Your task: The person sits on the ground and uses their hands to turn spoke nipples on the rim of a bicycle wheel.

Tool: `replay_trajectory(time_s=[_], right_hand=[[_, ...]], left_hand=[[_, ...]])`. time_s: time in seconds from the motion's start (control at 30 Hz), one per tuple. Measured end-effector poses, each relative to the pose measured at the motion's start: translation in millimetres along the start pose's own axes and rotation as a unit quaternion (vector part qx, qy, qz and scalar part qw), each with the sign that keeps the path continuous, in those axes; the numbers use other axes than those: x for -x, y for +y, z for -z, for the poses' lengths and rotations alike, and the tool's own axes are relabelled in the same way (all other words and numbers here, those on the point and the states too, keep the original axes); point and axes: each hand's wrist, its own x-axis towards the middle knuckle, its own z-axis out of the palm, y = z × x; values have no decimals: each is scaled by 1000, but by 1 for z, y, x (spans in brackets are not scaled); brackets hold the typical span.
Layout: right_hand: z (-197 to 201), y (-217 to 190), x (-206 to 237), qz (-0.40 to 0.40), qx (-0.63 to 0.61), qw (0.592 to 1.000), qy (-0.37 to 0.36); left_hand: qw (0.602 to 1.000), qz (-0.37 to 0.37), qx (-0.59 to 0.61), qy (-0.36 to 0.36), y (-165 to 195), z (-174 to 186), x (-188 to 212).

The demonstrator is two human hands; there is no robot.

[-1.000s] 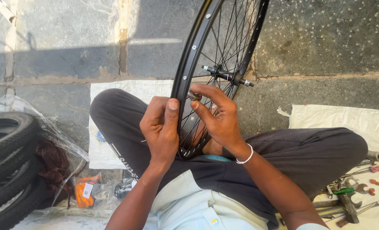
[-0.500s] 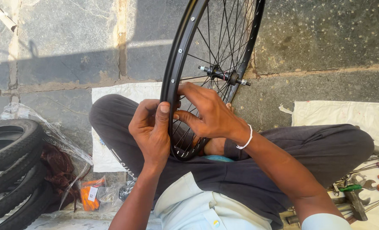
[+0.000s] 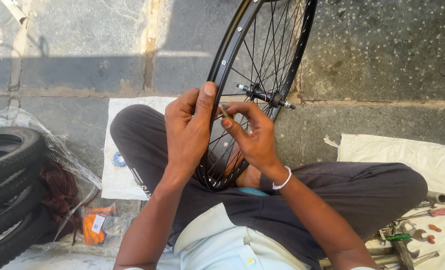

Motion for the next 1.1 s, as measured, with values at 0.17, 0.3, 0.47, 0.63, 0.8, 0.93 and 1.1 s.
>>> replay_trajectory(time_s=[0.17, 0.3, 0.47, 0.63, 0.8, 0.93, 1.1], right_hand=[[0, 0, 19, 85, 54, 985, 138], [12, -3, 15, 71, 131, 989, 4], [32, -20, -18, -23, -15, 974, -224], [26, -29, -31, 30, 72, 962, -260], [14, -31, -21, 188, 215, 943, -170], [15, -31, -25, 152, 266, 938, -165], [13, -26, -18, 130, 220, 964, -78]], left_hand=[[996, 20, 83, -10, -11, 3, 28], [992, 13, 124, 24, -27, 0, 50], [981, 21, 192, 16, -34, 2, 47], [987, -9, 158, 11, -38, 5, 46], [990, -27, 137, 1, -45, 10, 45], [988, 4, 155, 6, -37, 8, 44], [994, -23, 107, 2, -18, 8, 32]])
